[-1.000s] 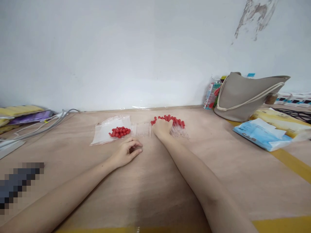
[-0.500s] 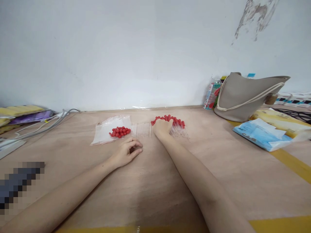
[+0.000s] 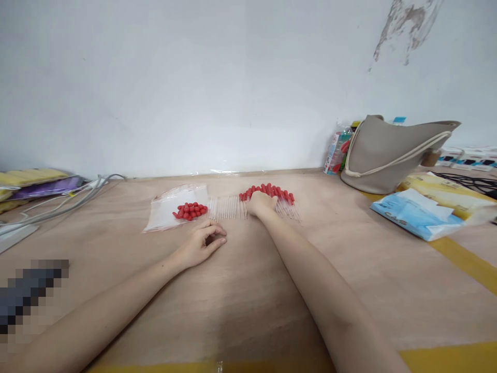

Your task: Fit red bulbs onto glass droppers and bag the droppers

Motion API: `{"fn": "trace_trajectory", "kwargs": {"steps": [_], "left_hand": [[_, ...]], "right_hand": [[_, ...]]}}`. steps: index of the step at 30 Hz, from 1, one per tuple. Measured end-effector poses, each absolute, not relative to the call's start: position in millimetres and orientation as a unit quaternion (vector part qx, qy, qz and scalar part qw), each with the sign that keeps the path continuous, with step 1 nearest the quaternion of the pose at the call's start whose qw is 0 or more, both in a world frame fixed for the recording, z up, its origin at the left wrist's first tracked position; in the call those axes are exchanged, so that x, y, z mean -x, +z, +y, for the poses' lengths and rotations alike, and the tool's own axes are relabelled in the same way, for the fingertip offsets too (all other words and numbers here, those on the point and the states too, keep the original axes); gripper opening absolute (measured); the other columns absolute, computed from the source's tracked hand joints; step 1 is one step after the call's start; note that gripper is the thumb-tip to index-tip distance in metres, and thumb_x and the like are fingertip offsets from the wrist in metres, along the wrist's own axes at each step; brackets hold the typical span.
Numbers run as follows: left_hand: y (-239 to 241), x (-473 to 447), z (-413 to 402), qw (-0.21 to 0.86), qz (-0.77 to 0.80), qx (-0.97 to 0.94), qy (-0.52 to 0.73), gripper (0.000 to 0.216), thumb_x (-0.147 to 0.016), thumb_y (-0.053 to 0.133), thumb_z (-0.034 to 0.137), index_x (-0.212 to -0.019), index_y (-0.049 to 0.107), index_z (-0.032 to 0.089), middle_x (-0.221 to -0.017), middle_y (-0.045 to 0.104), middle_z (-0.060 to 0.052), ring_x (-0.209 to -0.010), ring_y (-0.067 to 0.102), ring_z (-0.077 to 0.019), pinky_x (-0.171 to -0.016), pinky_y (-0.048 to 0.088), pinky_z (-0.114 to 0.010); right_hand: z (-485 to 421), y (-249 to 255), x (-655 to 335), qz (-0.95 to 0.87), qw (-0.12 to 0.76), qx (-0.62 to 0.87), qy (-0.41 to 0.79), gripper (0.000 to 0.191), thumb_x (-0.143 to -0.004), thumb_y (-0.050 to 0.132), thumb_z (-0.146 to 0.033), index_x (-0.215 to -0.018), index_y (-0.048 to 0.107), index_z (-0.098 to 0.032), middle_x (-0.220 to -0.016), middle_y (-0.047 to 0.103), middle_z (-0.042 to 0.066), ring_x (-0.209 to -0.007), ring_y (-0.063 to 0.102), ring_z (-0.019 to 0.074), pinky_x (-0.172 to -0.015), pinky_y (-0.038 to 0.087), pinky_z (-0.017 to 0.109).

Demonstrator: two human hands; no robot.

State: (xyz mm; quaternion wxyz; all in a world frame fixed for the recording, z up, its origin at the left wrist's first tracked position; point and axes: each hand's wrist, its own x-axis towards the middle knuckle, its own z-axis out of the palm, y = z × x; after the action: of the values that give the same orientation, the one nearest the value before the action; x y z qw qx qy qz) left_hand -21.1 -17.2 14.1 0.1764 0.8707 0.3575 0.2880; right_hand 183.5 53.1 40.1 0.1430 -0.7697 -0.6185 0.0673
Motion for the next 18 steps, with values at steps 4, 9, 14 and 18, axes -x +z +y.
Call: {"fn": "trace_trajectory", "kwargs": {"steps": [4,9,14,18], "left_hand": [[14.1,20.2,-19.9,0.167,0.359,-0.872,0.287,0.014,-0.079,0.052,0.027,-0.087,0.06,0.018,-0.088,0.055,-0.004,-0.07,0.053,-0.0122,-0.064,0.044,-0.026],[19.7,25.2,-11.3,0.065,0.39,-0.847,0.357,0.014,-0.079,0.053,0.028,-0.084,0.061,0.018,-0.085,0.057,-0.004,-0.082,0.052,-0.0165,-0.076,0.042,-0.031],[36.6,63.0,27.8,-0.03,0.552,-0.721,0.419,0.019,-0.076,0.052,0.034,-0.07,0.06,0.018,-0.076,0.056,-0.004,-0.08,0.051,-0.0189,-0.073,0.041,-0.031],[46.3,104.5,56.6,0.043,0.667,-0.654,0.354,0.02,-0.071,0.053,0.033,-0.082,0.058,0.017,-0.082,0.059,-0.004,-0.073,0.054,-0.0172,-0.064,0.041,-0.027]], "right_hand": [[49.7,42.3,-184.9,-0.628,0.172,0.758,0.026,0.022,-0.075,0.05,-0.035,-0.075,0.064,-0.017,-0.077,0.065,0.008,-0.079,0.057,0.023,-0.079,0.025,0.039],[40.4,41.2,-167.5,-0.655,0.207,0.726,-0.01,0.025,-0.081,0.04,-0.031,-0.085,0.062,-0.022,-0.082,0.066,0.005,-0.081,0.057,0.0196,-0.077,0.023,0.036],[35.6,37.4,-147.2,-0.687,0.177,0.704,-0.029,0.026,-0.079,0.045,-0.034,-0.076,0.063,-0.016,-0.076,0.065,0.009,-0.075,0.057,0.0204,-0.077,0.022,0.037],[39.4,35.8,-148.0,-0.668,0.161,0.726,-0.027,0.025,-0.078,0.045,-0.03,-0.075,0.063,-0.013,-0.075,0.065,0.013,-0.072,0.058,0.0217,-0.076,0.022,0.038]]}}
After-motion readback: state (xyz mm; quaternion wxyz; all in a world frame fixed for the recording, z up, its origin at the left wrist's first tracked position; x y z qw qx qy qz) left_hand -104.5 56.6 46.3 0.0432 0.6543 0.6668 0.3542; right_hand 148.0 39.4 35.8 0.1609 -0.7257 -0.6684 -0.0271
